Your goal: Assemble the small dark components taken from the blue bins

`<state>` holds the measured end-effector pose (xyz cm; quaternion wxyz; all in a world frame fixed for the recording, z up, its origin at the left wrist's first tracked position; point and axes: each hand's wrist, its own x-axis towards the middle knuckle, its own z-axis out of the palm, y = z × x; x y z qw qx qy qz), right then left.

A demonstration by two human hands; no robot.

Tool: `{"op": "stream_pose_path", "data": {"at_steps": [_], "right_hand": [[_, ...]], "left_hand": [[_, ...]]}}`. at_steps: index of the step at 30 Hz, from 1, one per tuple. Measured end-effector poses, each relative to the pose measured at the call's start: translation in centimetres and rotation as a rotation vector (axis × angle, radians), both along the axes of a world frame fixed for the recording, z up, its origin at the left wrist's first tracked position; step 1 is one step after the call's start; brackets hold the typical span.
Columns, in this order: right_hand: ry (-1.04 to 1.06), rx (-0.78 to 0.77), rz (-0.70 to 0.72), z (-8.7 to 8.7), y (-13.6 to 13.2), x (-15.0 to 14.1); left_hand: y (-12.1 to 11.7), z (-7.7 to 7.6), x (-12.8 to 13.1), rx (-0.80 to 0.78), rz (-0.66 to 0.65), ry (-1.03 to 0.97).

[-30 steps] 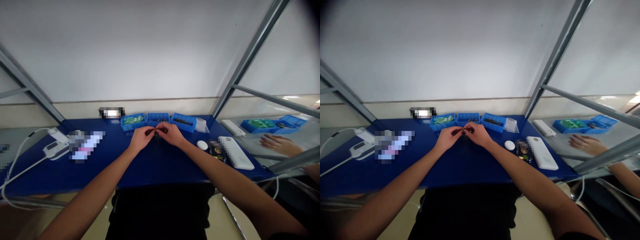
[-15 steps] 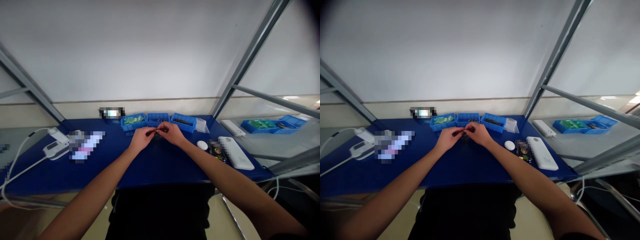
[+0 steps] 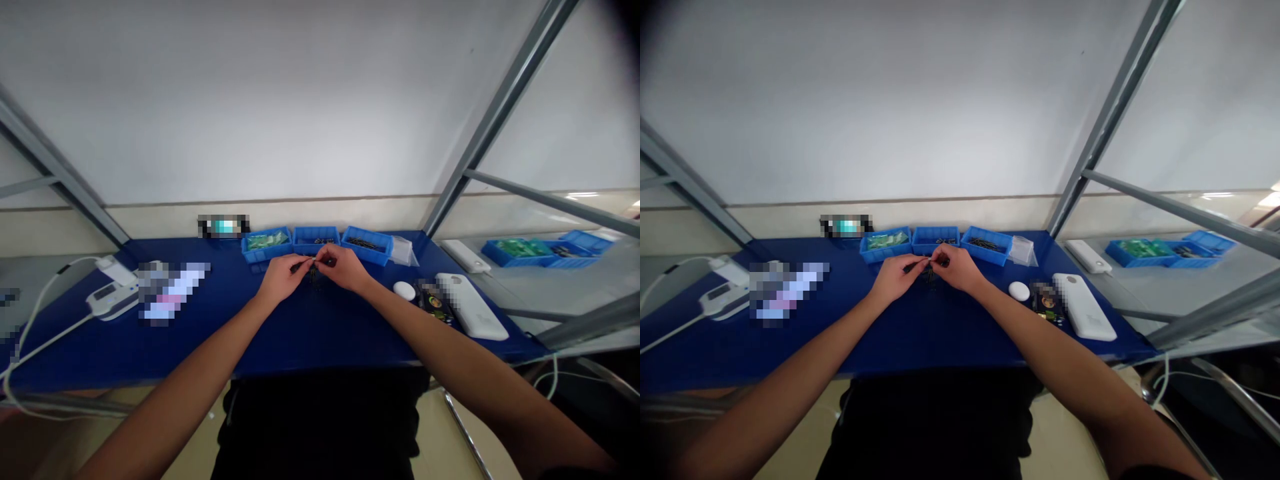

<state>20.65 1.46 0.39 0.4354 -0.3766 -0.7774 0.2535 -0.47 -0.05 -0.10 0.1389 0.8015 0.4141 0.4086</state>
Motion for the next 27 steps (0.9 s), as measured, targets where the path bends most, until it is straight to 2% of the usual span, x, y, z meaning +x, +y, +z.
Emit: {"op": "stream_pose_path", "data": {"at_steps": [4, 7, 12, 18, 27], "right_hand": [[0.032, 0.019, -0.029, -0.2, 0.3, 0.2], [0.110, 0.029, -0.101, 0.1, 0.7, 0.7], [0.216, 0.115, -0.275, 1.7, 1.4, 2.4], [0.254, 0.301, -0.486, 3.5, 2.2, 4.9], [0.246, 0.407, -0.554, 4.1, 2.6, 6.4]], "left_hand": [[-0.1, 0.2, 0.0, -0.001, -0.002, -0.006], [0.2, 0.1, -0.1, -0.011, 0.028, 0.005], [0.8, -0.3, -0.3, 0.020, 0.079, 0.075], [1.0, -1.1, -0.4, 0.013, 0.064, 0.172], [1.4, -1.4, -0.7, -0.033, 0.044, 0.210]]}}
